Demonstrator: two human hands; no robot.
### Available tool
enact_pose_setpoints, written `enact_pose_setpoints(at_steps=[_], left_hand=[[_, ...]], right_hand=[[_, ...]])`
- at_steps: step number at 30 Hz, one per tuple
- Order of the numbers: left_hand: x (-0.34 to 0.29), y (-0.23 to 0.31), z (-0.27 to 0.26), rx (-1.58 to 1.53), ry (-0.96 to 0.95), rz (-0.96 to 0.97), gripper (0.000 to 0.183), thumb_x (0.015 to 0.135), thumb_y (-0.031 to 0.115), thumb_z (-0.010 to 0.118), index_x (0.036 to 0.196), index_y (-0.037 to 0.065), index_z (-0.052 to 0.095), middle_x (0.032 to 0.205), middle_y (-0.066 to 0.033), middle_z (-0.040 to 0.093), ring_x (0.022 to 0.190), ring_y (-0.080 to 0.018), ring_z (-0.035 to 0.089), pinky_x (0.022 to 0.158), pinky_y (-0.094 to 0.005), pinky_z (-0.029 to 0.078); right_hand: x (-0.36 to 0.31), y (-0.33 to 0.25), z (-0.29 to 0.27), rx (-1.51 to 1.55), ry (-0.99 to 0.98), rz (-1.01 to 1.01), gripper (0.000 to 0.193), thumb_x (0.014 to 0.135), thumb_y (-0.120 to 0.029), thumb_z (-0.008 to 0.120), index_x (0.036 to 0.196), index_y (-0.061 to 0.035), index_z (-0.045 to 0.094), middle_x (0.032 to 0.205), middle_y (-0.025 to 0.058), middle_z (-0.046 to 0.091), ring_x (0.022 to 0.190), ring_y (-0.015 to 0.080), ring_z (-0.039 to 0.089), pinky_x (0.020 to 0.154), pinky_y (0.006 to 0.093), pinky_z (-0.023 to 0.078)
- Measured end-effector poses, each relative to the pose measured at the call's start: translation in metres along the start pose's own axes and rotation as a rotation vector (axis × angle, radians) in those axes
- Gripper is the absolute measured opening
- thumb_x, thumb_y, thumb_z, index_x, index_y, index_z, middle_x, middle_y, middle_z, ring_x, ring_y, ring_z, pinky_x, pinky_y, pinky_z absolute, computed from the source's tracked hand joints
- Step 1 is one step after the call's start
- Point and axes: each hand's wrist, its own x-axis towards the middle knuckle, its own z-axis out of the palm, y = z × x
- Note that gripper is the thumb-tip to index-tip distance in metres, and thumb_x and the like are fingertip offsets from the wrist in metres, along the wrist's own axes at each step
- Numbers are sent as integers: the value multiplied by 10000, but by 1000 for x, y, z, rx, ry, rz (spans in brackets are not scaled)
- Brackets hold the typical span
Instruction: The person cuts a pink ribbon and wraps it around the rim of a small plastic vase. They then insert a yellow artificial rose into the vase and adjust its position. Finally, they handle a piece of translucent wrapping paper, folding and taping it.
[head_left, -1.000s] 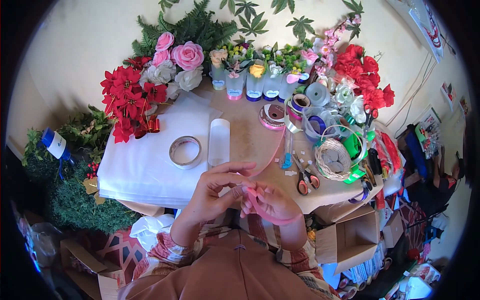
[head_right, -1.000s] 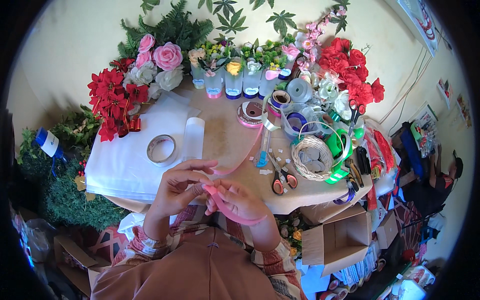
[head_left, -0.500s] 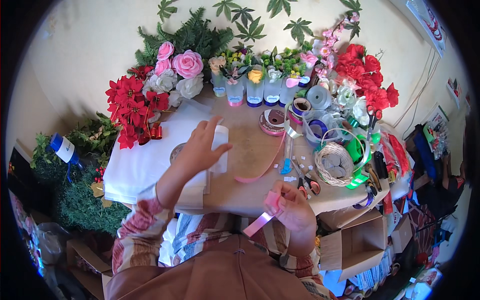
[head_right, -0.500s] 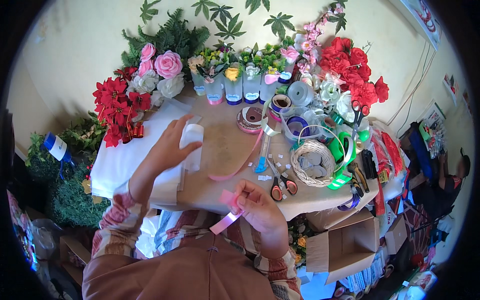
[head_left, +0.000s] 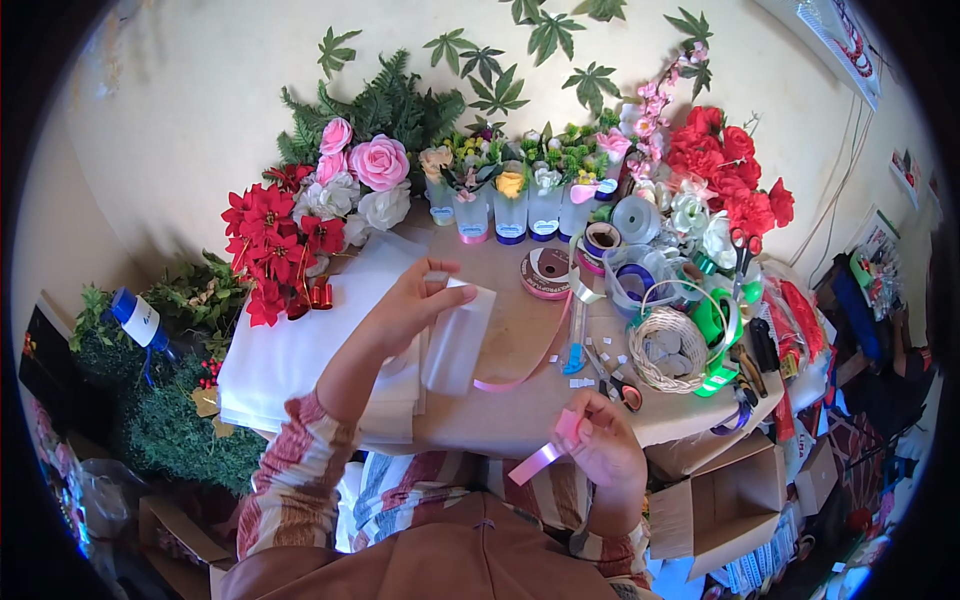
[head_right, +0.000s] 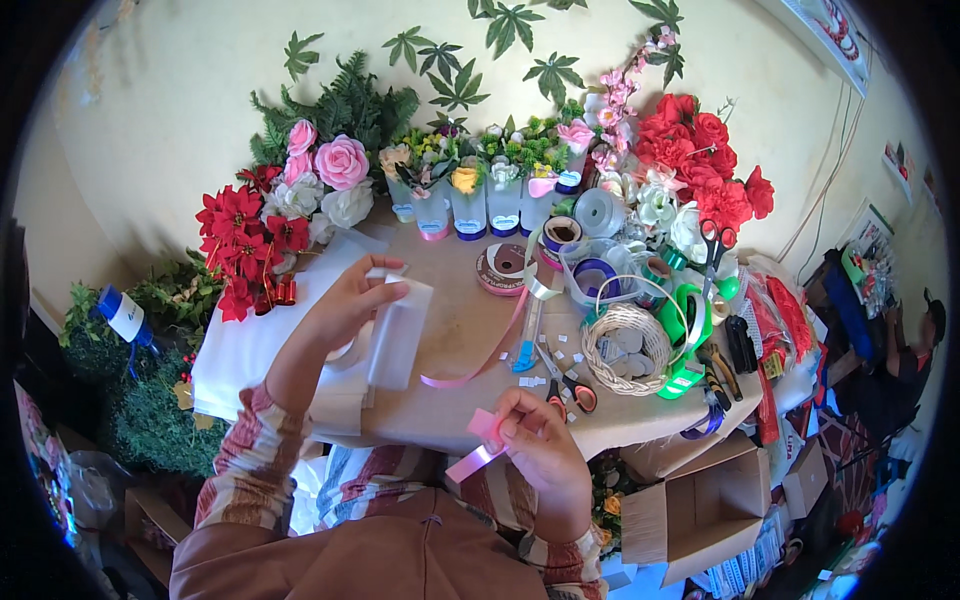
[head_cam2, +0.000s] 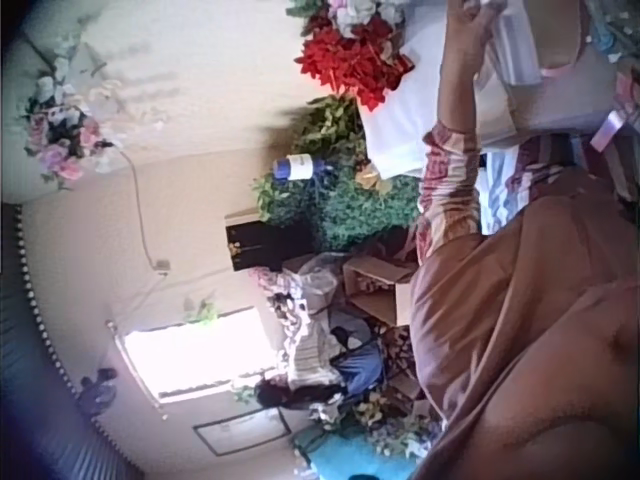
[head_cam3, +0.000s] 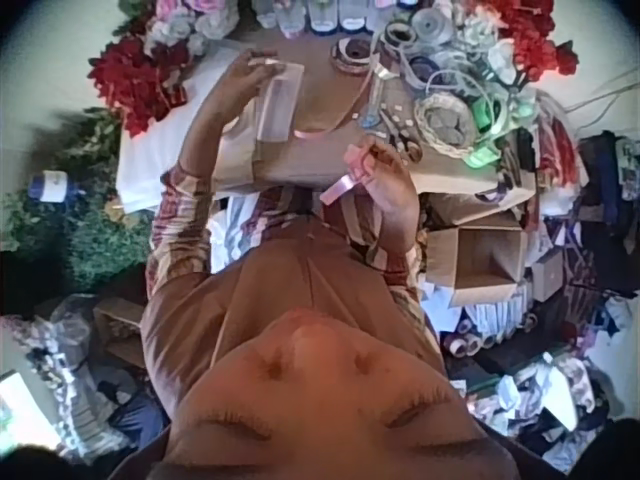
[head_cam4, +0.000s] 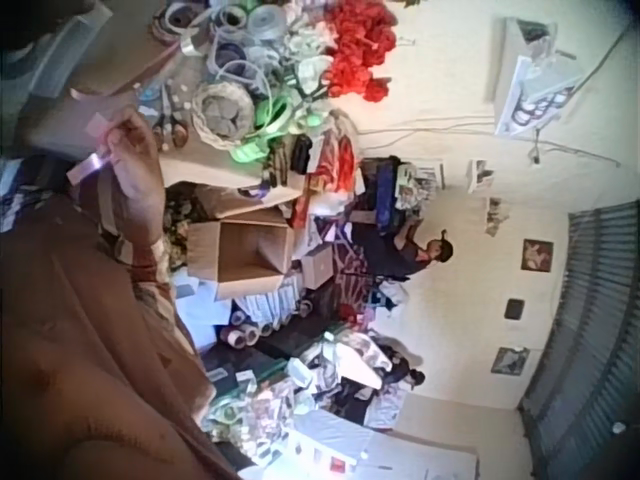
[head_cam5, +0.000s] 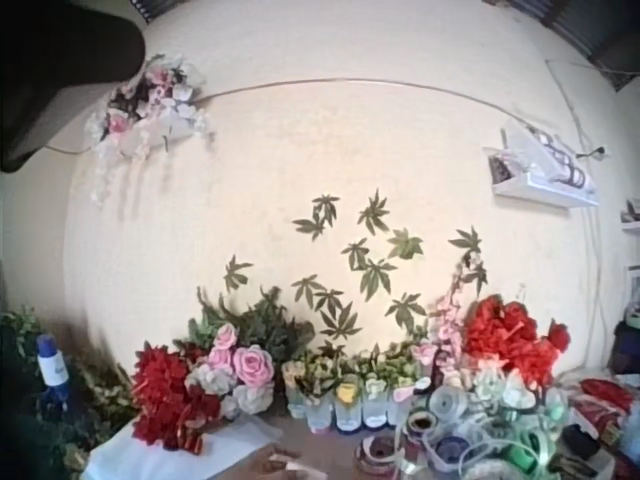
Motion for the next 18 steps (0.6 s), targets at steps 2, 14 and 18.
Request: enact_pose_setpoints(at_steps=[2,14,18], left_hand=[[-24,-1,5,-412,-120,39,519,753,310,707,1112,41,445,926,-82,610,842,-162,617,742,-292,504],[-78,-13,44,-704,-233,-2,526,804,364,642,1145,16,442,1041,-99,589,918,-172,607,781,-305,518],[-86,-9,54,-837,-296,-42,428,881,318,553,1168,15,458,1075,-104,581,953,-167,594,815,-314,504]], right_hand=[[3,0,5,-22,15,-53,204,843,-196,604,832,-55,456,714,46,499,693,143,475,632,264,359],[12,-30,51,-470,-77,-98,156,798,-133,647,797,-36,525,1051,150,559,1016,187,510,900,323,372],[21,-32,60,-436,-41,-122,138,813,-118,636,806,-33,527,1040,131,564,969,152,521,867,292,395]])
